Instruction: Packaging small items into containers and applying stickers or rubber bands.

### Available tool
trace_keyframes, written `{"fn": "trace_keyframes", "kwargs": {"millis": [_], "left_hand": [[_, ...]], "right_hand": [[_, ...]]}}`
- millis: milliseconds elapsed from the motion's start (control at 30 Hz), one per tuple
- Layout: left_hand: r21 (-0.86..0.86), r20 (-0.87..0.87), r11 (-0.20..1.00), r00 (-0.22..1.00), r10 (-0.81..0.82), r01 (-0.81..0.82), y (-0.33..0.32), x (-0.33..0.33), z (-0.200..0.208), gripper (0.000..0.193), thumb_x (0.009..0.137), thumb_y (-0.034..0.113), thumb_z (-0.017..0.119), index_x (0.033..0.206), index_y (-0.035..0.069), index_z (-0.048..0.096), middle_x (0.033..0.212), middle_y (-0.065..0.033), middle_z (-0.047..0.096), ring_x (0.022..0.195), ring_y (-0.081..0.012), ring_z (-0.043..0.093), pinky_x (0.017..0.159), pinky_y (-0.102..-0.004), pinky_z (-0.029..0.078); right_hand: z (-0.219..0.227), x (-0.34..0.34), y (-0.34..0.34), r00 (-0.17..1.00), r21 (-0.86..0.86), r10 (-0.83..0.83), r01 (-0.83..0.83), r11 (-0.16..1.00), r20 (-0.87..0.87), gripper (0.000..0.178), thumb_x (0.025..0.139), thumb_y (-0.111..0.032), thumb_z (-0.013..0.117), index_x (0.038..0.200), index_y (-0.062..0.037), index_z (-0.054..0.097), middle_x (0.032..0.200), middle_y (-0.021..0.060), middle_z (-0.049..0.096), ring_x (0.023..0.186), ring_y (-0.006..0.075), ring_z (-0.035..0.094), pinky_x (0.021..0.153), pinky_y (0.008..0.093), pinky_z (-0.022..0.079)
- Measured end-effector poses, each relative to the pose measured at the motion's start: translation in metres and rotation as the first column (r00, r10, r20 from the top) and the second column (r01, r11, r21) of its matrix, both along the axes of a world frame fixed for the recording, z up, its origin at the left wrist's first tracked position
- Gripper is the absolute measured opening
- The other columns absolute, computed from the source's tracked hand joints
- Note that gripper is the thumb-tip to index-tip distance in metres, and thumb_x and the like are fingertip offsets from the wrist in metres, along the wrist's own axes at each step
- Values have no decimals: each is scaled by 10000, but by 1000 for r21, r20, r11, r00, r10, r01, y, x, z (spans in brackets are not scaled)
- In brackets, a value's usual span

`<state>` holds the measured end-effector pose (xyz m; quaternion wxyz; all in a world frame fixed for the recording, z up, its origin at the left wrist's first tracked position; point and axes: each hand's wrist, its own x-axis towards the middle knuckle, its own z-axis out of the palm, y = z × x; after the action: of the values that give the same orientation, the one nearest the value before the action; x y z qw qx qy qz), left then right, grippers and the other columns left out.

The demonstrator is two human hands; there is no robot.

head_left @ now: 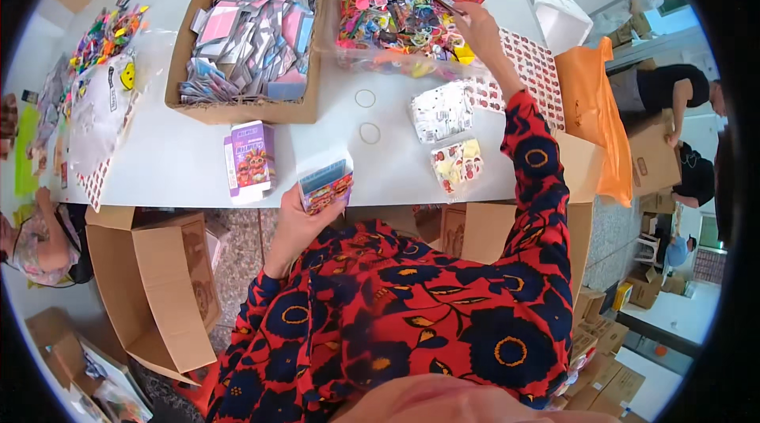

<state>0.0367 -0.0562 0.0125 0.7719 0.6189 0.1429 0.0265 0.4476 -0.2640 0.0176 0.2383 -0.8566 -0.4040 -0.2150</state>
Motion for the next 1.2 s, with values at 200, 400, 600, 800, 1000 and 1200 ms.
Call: {"fn": "trace_keyframes", "kwargs": {"millis": [200, 400, 600, 800, 1000, 1200], "left_hand": [[32, -31, 999, 999, 5, -4, 3, 6, -7, 328, 795, 39, 692, 1100, -15, 584, 975, -35, 662, 861, -78, 591, 771, -236, 481], [13, -84, 1000, 996, -13, 14, 5, 6, -18, 355, 814, 6, 667, 1154, -13, 566, 1064, -90, 655, 976, -147, 618, 857, -283, 497], [46, -83, 999, 996, -21, 25, 5, 5, -25, 342, 818, 4, 662, 1146, -8, 565, 1058, -84, 656, 973, -142, 616, 858, -279, 495], [24, -88, 1000, 996, 17, -15, 9, 6, -24, 348, 813, 6, 669, 1146, -7, 567, 1061, -82, 656, 973, -141, 615, 862, -275, 491], [29, -82, 999, 996, 31, -29, 10, 2, -27, 356, 811, 8, 671, 1149, -9, 560, 1061, -80, 655, 974, -141, 614, 861, -273, 490], [-31, -85, 999, 996, 27, -30, 7, 7, -29, 380, 783, 45, 703, 1133, -14, 569, 1006, -39, 653, 906, -84, 571, 829, -244, 461]], "right_hand": [[-8, 55, 30, 981, -29, -72, 68, 997, -180, 223, 814, -137, 615, 1012, -38, 635, 931, 147, 654, 847, 296, 626, 760, 352, 496], [-37, 97, 72, 996, -48, 19, -15, 999, 83, 247, 806, -149, 618, 1027, -43, 649, 938, 141, 660, 850, 273, 645, 779, 354, 509], [-42, 108, 101, 982, -46, 13, -5, 999, 190, 324, 788, -163, 637, 1091, -78, 562, 1016, 147, 610, 969, 350, 565, 826, 433, 455], [-49, 130, 117, 950, -165, 30, 23, 986, 309, 252, 798, -147, 607, 1049, -122, 613, 1022, 95, 624, 958, 324, 577, 827, 450, 455], [-38, 122, 125, 976, -102, -180, 192, 976, 119, 186, 821, -218, 617, 990, -154, 659, 830, 73, 678, 763, 292, 644, 657, 399, 505], [-29, 135, 86, 977, 145, -57, 88, 986, -206, 280, 841, -232, 630, 1088, -102, 645, 931, 83, 695, 782, 163, 661, 677, 298, 504]]}}
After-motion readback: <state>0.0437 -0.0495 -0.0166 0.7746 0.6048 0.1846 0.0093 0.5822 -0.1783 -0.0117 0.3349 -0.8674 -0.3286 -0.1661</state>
